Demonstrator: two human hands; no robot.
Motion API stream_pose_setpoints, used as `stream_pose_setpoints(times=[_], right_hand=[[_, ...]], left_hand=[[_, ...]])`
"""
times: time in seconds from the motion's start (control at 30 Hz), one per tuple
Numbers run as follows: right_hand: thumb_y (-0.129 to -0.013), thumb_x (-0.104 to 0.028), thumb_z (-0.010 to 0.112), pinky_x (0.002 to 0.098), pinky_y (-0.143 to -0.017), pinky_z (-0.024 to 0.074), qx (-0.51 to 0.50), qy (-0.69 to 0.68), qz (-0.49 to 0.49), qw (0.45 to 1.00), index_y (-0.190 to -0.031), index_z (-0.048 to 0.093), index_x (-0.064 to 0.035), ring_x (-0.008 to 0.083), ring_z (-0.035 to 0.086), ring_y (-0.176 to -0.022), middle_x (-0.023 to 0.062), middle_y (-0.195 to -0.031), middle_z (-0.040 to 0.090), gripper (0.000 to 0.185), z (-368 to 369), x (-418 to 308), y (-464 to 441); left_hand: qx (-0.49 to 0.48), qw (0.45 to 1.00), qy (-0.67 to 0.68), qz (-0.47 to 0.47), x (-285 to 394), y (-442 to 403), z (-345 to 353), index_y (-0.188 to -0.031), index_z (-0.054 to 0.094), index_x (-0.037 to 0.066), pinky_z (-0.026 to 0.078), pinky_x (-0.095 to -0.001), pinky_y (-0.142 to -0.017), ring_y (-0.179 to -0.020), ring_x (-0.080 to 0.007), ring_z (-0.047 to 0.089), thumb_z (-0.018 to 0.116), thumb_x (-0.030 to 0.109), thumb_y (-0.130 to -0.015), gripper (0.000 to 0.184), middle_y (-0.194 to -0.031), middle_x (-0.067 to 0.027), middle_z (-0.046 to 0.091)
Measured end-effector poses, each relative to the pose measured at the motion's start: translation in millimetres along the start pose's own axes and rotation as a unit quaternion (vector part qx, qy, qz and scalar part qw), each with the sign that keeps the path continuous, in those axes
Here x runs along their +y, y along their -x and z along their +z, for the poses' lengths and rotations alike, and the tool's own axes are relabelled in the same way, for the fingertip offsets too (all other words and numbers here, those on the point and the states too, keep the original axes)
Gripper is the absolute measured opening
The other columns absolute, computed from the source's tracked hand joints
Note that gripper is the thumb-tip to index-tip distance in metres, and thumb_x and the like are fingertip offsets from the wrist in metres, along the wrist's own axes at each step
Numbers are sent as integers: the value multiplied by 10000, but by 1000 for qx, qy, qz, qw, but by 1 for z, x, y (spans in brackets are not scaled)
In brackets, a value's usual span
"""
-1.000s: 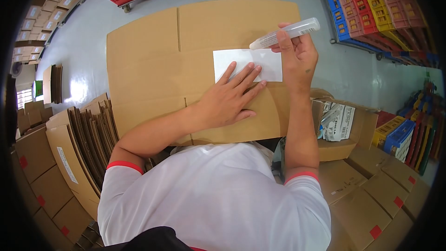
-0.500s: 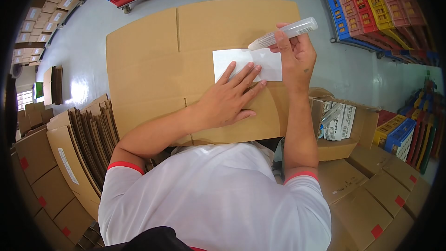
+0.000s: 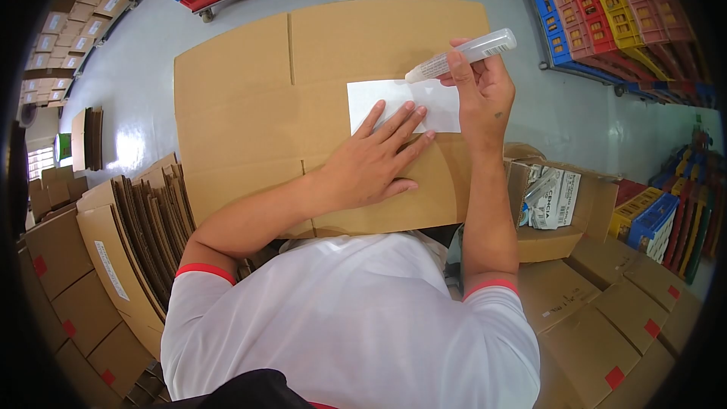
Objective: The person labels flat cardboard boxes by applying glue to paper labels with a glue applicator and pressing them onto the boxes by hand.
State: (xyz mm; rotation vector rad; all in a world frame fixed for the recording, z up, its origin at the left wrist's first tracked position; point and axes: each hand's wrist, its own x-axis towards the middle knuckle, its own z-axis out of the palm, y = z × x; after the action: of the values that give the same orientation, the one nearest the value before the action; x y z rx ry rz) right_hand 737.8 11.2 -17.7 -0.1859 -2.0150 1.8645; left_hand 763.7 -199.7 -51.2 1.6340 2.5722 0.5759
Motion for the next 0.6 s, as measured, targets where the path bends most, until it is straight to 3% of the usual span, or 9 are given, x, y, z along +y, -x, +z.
stream_pose_setpoints(times=[0.5,0.6], right_hand=[[-1048,-232,678,282,-728,581,0,3,0,1000,-1216,647,44,148,706,-817,105,-965,727,325,-1,3,-1],[-1058,-260,657,296,-713,593,12,-20,36,999,-1221,644,43,170,720,-786,111,-962,723,344,-1,2,-2]], left_hand=[[-2,1000,7,0,0,0,-2,-1571,426,56,206,-598,-1263,-1567,-382,265,607,542,-978,787,-1644,-225,359],[-3,1000,5,-1,0,1,-1,-1573,424,57,206,-597,-1264,-1568,-382,264,606,541,-980,786,-1645,-227,355]])
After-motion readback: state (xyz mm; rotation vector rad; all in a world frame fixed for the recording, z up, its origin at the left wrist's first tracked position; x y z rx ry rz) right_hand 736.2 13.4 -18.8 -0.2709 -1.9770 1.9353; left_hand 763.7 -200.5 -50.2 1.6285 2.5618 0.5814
